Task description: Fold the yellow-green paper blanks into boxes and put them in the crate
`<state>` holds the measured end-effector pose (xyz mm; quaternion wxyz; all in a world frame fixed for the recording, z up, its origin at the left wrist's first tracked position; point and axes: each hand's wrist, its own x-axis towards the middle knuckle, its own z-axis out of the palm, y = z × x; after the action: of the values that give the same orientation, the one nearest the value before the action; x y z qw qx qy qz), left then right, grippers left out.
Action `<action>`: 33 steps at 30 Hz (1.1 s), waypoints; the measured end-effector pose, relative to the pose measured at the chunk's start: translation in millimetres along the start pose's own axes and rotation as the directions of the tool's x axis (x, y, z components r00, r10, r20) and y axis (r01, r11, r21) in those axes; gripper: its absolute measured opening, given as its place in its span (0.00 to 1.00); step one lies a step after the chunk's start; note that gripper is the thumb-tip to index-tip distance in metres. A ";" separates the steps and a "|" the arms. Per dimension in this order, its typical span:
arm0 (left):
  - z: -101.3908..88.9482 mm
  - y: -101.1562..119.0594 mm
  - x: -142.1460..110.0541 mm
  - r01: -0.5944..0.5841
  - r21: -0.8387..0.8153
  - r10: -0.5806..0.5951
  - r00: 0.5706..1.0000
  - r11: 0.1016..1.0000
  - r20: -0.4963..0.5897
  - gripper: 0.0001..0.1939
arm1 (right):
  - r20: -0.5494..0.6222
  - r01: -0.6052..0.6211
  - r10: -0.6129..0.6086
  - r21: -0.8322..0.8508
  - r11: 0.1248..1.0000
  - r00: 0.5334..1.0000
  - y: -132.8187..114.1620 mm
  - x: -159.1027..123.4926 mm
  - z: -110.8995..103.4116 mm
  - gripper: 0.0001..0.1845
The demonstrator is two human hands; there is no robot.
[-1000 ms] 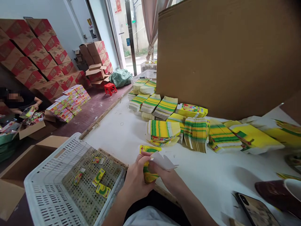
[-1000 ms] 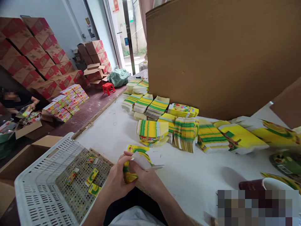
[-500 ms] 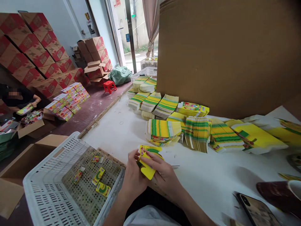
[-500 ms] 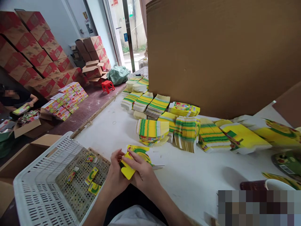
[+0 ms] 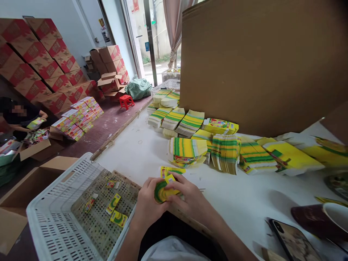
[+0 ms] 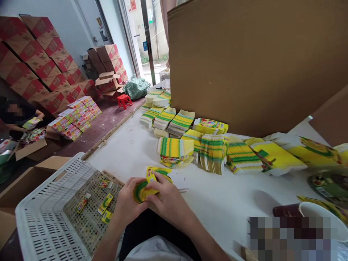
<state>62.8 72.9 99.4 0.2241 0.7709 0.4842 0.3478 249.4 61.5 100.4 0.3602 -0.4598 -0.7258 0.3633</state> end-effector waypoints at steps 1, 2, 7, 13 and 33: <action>-2.5 -0.5 -0.4 -0.001 -0.002 0.001 1.000 1.000 -0.007 0.23 | -0.047 -0.003 0.004 0.021 1.000 0.999 -0.2 0.2 4.9 0.21; -7.0 -2.9 -1.0 0.008 -0.002 -0.008 1.000 1.000 -0.012 0.23 | -0.091 -0.004 0.009 0.045 0.999 0.996 1.1 0.1 9.3 0.26; -54.9 -45.5 -10.0 0.281 0.279 -0.223 0.949 0.918 -0.224 0.24 | -0.321 -0.130 0.084 -0.125 0.984 0.943 31.7 -4.2 7.4 0.30; -59.6 -76.2 -14.9 0.328 0.363 -0.222 0.927 0.872 -0.303 0.34 | -0.258 -0.275 0.189 -0.359 0.892 0.948 60.4 -9.1 0.3 0.16; 33.5 13.5 11.5 0.138 -0.962 -0.383 0.923 0.236 0.038 0.24 | -0.152 -0.097 0.161 0.361 0.927 0.975 -1.3 -1.9 21.8 0.07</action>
<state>99.4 77.2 90.2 0.6417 0.3506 0.3224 0.6012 230.7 55.1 90.8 0.4755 -0.4655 -0.5821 0.4674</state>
